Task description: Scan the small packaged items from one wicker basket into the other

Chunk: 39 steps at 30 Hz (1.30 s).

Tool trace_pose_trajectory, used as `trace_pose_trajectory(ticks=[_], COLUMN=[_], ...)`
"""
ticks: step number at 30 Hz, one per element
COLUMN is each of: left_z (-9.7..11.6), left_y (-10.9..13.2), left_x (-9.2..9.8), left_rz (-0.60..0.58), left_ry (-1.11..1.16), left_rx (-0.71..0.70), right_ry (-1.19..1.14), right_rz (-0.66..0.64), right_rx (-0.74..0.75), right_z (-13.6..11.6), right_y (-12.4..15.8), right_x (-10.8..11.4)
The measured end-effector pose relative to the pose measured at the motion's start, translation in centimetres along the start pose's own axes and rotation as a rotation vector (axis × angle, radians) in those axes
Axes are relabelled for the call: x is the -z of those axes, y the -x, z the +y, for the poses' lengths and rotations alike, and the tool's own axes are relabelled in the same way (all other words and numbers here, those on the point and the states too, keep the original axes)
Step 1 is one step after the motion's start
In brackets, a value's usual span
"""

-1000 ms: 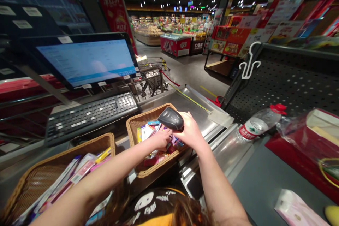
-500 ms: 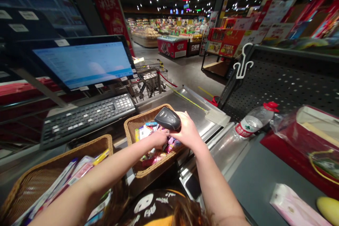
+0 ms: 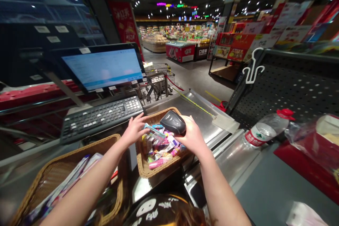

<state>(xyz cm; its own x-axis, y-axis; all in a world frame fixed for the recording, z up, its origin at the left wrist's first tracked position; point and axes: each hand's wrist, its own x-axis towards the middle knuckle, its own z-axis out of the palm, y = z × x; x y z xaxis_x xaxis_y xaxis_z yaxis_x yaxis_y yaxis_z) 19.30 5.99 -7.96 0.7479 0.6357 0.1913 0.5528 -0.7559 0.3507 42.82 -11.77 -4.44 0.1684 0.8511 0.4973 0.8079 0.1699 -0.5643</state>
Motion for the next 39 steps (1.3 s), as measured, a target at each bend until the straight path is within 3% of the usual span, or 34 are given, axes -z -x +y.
trace_pose_trajectory(ticks=[4,14,26,32,39], left_z=[-0.8,-0.7,-1.3,-1.9,-2.4], left_y=[2.7,6.6,9.7,10.3,10.2], left_x=[2.3,4.7,6.5,6.4,6.5], left_rz=[0.292,0.738,0.907,0.915,0.926], left_ry=[0.087,0.251,0.247,0.226,0.233], left_rx=[0.136,0.301,0.356,0.365,0.358], right_ry=[0.002,-0.084,-0.121,-0.064,-0.051], right_rz=[0.005,0.004,-0.094,-0.187,-0.2], right_rx=[0.045,0.188,0.31,0.325,0.329], right_z=[-0.4,-3.5,-8.0,-8.9,-9.2], right_y=[-0.4,-1.9,-2.6,-2.3,-2.4], right_x=[-0.8,-2.4,-5.1,-6.3,-6.6])
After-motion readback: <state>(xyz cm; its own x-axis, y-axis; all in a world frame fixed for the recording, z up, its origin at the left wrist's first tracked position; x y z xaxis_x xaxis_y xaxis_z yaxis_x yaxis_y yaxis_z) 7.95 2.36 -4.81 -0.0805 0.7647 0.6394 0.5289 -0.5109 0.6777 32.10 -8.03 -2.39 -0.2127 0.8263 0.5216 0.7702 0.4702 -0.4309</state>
